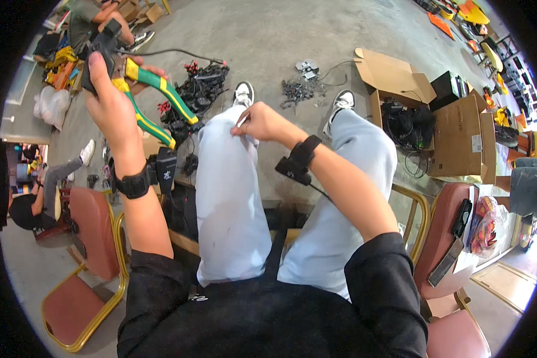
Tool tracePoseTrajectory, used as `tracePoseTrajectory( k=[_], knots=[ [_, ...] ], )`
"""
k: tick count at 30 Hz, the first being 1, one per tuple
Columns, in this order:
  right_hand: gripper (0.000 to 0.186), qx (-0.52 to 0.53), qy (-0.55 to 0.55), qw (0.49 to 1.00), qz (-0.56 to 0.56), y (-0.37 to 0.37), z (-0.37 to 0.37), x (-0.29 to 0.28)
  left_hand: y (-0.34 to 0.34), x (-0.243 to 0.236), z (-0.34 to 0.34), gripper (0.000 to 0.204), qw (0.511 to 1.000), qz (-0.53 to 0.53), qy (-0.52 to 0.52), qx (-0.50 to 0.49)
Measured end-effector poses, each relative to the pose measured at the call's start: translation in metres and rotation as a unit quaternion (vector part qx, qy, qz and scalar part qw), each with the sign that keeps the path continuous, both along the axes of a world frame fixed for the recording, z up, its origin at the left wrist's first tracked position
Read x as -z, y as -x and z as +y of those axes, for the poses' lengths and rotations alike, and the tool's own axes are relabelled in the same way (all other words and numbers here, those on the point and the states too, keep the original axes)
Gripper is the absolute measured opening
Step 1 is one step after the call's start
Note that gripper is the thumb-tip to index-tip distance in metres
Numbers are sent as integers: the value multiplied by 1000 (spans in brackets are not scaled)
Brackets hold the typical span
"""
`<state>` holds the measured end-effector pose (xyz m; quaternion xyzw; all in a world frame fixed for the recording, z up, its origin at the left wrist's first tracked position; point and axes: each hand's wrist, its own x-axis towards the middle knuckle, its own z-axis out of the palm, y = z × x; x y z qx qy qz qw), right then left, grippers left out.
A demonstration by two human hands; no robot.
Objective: Repairing a small mechanical component using pliers and a screwdriver.
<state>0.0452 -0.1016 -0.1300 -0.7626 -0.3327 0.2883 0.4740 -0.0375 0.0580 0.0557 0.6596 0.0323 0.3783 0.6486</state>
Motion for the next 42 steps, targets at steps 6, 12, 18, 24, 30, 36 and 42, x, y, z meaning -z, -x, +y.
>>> tracePoseTrajectory(
  k=[6,12,18,24,30,36,42],
  knots=[
    [31,-14,80,993,86,-6,0,3,25,-11,3,45,995,32,-60,-75],
    [33,15,37,999,-28,-6,10,13,36,-12,2,45,993,32,-75,-88],
    [34,188,16,981,-50,-41,40,12,36,-13,-4,45,997,20,-54,-47],
    [40,90,121,988,-26,-23,51,43,47,-11,-20,45,997,33,-1,-63],
    [37,115,155,981,-35,-21,-16,-17,77,15,-49,39,988,-73,136,-3],
    [25,275,-155,948,26,56,-95,-101,90,72,-95,35,973,-67,219,-25],
    [28,500,-114,844,-155,119,-120,-121,78,107,-105,30,999,-18,40,22]
  ],
)
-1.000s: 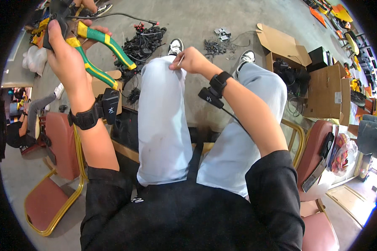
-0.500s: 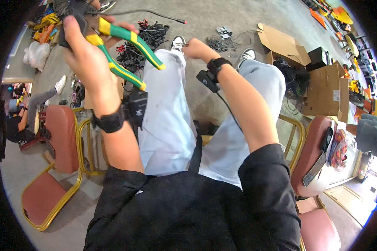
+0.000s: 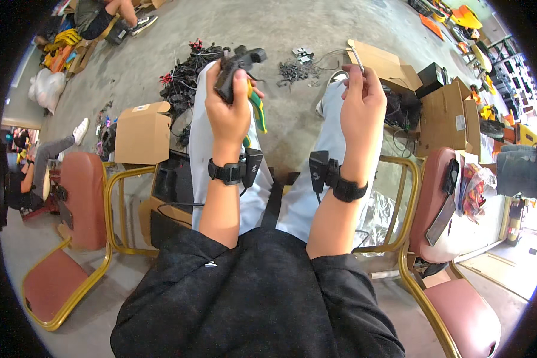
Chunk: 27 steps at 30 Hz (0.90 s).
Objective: Repairing a small mechanical component using pliers and a screwdriver.
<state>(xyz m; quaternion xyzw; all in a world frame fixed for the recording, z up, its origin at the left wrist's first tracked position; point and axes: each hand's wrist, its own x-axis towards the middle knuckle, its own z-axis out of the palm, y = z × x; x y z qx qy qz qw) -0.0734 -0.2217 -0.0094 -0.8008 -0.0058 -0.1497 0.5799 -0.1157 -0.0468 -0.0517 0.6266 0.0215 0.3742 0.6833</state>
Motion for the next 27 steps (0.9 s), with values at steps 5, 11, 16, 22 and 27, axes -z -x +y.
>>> tracePoseTrajectory(
  k=[5,11,16,22,27],
  knots=[
    [34,-246,-99,964,24,17,23,-3,4,9,4,34,994,83,-36,67],
    [19,-252,-87,962,54,32,53,17,3,6,11,41,991,97,-46,83],
    [15,-268,-99,958,-3,36,49,7,11,-4,27,49,983,22,-184,1],
    [13,-322,-98,942,-8,37,56,0,-5,9,41,61,929,-129,-287,-196],
    [12,-298,-110,948,-16,45,62,-1,-9,21,31,59,956,-118,-177,-200]
  ],
)
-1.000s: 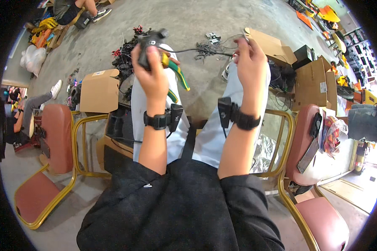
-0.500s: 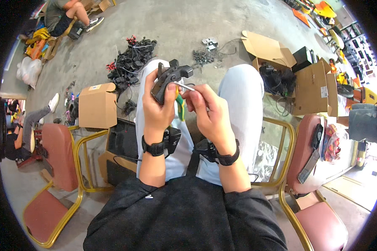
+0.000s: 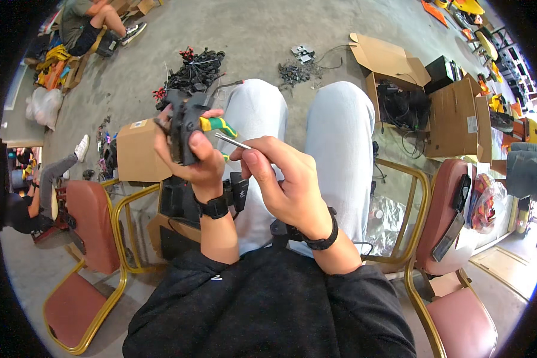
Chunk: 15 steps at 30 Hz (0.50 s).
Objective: Repairing a small mechanical component using pliers and a screwdriver.
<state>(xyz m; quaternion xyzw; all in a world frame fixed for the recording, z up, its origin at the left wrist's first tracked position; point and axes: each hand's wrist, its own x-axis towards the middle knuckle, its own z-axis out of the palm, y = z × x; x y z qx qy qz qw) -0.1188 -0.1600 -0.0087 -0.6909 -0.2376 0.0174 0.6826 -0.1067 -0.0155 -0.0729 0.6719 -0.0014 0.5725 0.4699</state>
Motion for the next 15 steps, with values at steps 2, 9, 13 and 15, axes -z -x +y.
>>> tracePoseTrajectory(
  k=[2,9,13,15],
  knots=[
    [24,6,7,999,33,5,1,-3,3,0,2,61,996,10,-82,14],
    [17,-21,-45,994,101,13,-9,-15,14,-9,-3,59,987,42,-151,40],
    [21,-24,-56,988,142,16,-12,-18,16,-20,-4,59,980,35,-194,32],
    [22,-25,-53,989,137,17,-13,-21,16,-24,-5,60,976,26,-212,33]
  ],
)
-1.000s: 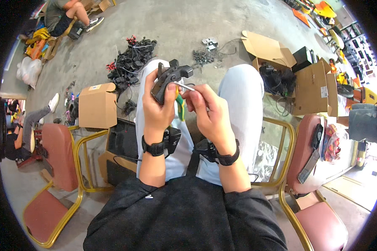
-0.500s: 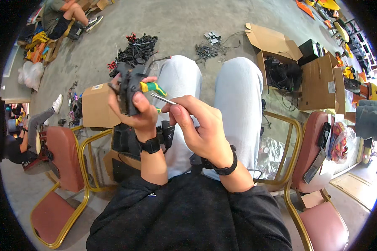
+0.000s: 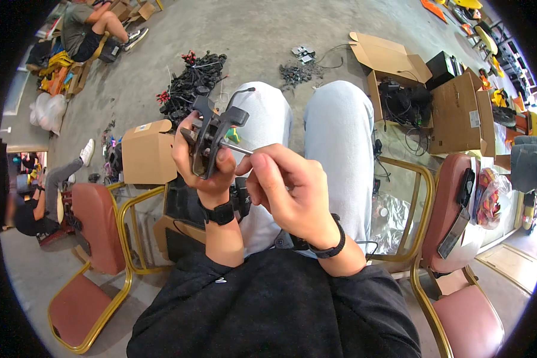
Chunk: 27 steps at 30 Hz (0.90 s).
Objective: Repairing a small mechanical component using pliers and a screwdriver.
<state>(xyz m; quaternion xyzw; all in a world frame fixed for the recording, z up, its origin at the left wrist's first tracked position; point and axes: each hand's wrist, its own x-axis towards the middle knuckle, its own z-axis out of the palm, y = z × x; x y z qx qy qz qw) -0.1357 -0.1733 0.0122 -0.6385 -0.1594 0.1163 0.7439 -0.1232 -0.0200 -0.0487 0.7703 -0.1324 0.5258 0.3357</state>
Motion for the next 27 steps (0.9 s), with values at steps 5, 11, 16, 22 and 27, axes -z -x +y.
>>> tracePoseTrajectory(
  k=[5,11,16,22,27],
  knots=[
    [30,-56,-87,976,190,1,-11,-14,0,-5,-1,62,999,-20,-24,-6],
    [29,-69,-83,965,239,-6,-18,-19,-5,0,-3,61,999,-11,-45,6],
    [14,-30,-36,986,160,5,-10,-10,-6,9,-8,59,998,-49,-13,-40],
    [19,124,223,907,-334,-6,-11,2,0,15,-13,66,993,17,67,-93],
    [20,127,238,885,-378,-5,-12,2,-7,18,-12,66,993,-38,74,-82]
  ],
)
